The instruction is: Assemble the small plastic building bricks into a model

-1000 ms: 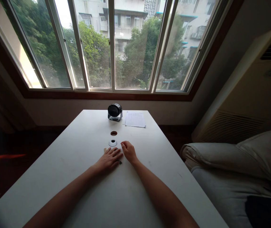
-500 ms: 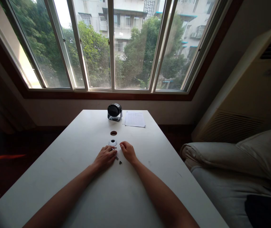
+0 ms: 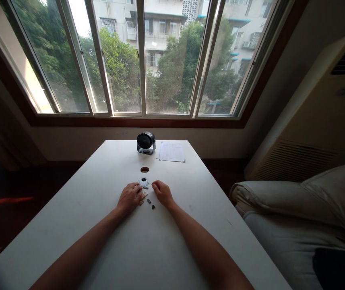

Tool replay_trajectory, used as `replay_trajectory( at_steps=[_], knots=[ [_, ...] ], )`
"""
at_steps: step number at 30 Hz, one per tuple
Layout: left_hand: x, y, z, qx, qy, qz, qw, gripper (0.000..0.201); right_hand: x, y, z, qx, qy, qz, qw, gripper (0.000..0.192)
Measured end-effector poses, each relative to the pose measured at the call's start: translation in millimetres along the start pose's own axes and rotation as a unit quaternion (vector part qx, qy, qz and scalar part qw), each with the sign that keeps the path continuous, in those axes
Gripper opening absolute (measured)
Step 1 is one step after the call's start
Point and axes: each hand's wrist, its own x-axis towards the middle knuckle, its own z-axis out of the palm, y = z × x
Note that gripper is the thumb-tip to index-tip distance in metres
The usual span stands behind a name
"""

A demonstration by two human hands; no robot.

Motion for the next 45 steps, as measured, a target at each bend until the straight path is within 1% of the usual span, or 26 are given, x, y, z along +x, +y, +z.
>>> replay_trajectory(
  at_steps=[3,6,9,12,16,19,22,26,30,32,34,37,39,41,45],
  knots=[
    [0.4,-6.1,4.3,0.007,0.011,-0.011,1.0,0.03,-0.2,-1.3,-0.3,0.001,-0.002,-0.002,1.0,0.03],
    [-0.4,-9.9,8.0,0.008,-0.005,-0.007,1.0,0.041,-0.2,-1.6,-0.4,0.003,-0.002,-0.004,1.0,0.03],
    [-1.6,-8.7,7.6,0.003,-0.04,0.037,0.999,0.044,-0.1,-0.9,0.1,0.005,-0.002,-0.004,1.0,0.029],
    [-2.2,-4.9,4.0,-0.004,-0.052,0.077,0.996,0.041,-0.1,-0.6,0.2,0.008,-0.001,-0.004,1.0,0.03],
    [-1.7,-2.8,2.0,-0.009,-0.054,0.081,0.995,0.04,-0.4,-1.2,-0.7,0.009,0.003,-0.007,1.0,0.03],
    [-1.4,-3.5,1.8,-0.014,-0.07,0.086,0.994,0.046,-0.4,-1.7,-1.4,0.012,0.003,-0.007,1.0,0.029],
    [-2.4,-2.5,-0.4,-0.017,-0.094,0.114,0.989,0.053,-0.2,-1.8,-2.0,0.019,0.011,-0.003,1.0,0.028],
    [-6.2,6.2,-2.7,-0.01,-0.111,0.147,0.983,0.052,-0.2,-1.3,-2.8,0.024,0.035,0.002,0.999,0.028],
    [-8.9,24.4,1.3,-0.002,-0.105,0.136,0.985,0.058,1.0,-0.5,-1.4,0.032,0.062,0.005,0.998,0.027],
    [-8.7,35.5,4.0,0.006,-0.1,0.145,0.984,0.061,2.1,-0.2,0.1,0.033,0.082,0.01,0.996,0.028],
    [-7.6,45.8,5.9,0.011,-0.089,0.157,0.984,0.057,3.1,0.0,1.3,0.032,0.106,0.017,0.994,0.03],
    [-5.1,55.6,7.3,0.01,-0.092,0.187,0.978,0.032,3.6,0.1,1.5,0.03,0.134,0.024,0.99,0.031],
    [-3.3,57.0,7.4,0.009,-0.098,0.2,0.975,0.017,3.2,0.2,0.5,0.029,0.144,0.023,0.989,0.031],
    [-1.6,55.1,6.8,0.015,-0.1,0.202,0.974,0.013,2.5,0.0,-0.7,0.027,0.145,0.023,0.989,0.032],
    [0.4,47.2,3.1,0.03,-0.09,0.18,0.979,0.012,1.6,-1.6,-1.8,0.018,0.136,0.027,0.99,0.034]
  ],
)
